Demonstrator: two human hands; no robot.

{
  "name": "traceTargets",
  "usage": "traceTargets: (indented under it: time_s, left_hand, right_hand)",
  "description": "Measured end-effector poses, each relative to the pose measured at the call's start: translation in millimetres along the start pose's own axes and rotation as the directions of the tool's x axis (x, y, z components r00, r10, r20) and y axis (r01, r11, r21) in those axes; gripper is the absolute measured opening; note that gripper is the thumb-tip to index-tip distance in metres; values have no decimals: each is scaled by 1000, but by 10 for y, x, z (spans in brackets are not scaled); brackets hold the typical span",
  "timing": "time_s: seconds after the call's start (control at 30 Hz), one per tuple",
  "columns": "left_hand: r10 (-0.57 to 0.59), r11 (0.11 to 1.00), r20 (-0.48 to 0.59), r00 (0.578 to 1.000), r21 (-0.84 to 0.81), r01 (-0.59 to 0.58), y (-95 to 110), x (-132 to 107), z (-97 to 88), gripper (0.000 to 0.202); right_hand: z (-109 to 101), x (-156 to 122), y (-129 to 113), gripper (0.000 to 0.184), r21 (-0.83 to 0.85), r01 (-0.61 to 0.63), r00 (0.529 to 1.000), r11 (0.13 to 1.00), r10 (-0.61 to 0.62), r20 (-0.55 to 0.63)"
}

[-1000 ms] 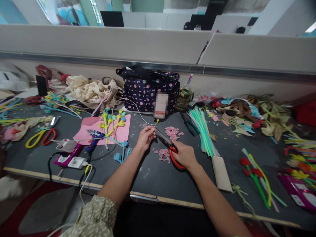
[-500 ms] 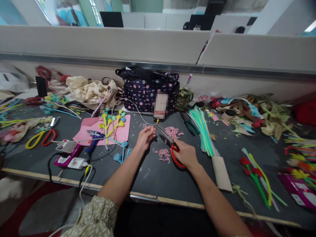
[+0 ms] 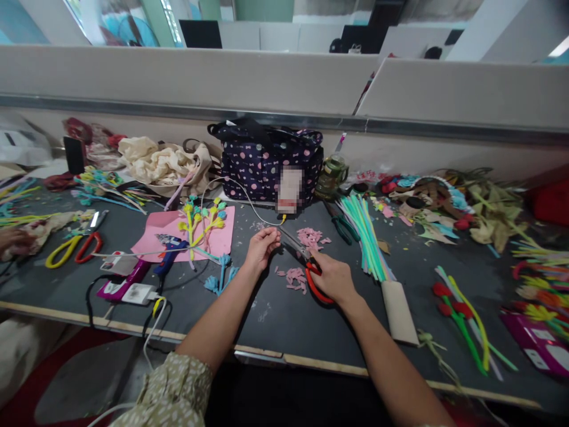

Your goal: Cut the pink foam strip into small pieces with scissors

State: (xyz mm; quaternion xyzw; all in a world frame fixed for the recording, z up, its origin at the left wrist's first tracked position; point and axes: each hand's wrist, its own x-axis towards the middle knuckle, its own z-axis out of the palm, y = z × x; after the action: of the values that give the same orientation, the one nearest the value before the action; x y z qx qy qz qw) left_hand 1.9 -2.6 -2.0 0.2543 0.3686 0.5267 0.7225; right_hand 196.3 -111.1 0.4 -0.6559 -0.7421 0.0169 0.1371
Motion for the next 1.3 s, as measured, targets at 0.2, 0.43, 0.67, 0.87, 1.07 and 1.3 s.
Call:
traceTargets:
  time_s: [0.2,0.43,0.67,0.87,1.07,1.3]
  left_hand:
    - [29,1000,-15,999,1,-29,-3,4,-5,27]
    - [30,1000,-14,999,-3,-30,8,-14,11,26]
    - [22,1000,-11,1000,-9,-22,10,-22,18,26]
    - [6,1000,-11,1000,-8,-7,13,-24,20,24]
    - [8,1000,-8,1000,-15,-8,9,-26,15,25]
    - [-6,1000,-16,1000,-19,6,13,-28,15,25]
  right_hand:
    - [17,-12,-18,51,8,35,999,999,-35,29]
    - [2,-10,-22,51,37,37,999,999,-38,20]
    - [1,-9,-48,50,25,23,999,999,-24,32]
    - [6,-12,-55,50,32,14,999,999,-15,39]
    - [31,-10,-55,50,59,15,999,998,-17,39]
    - [51,-12,-62,48,72,17,999,997,-20,43]
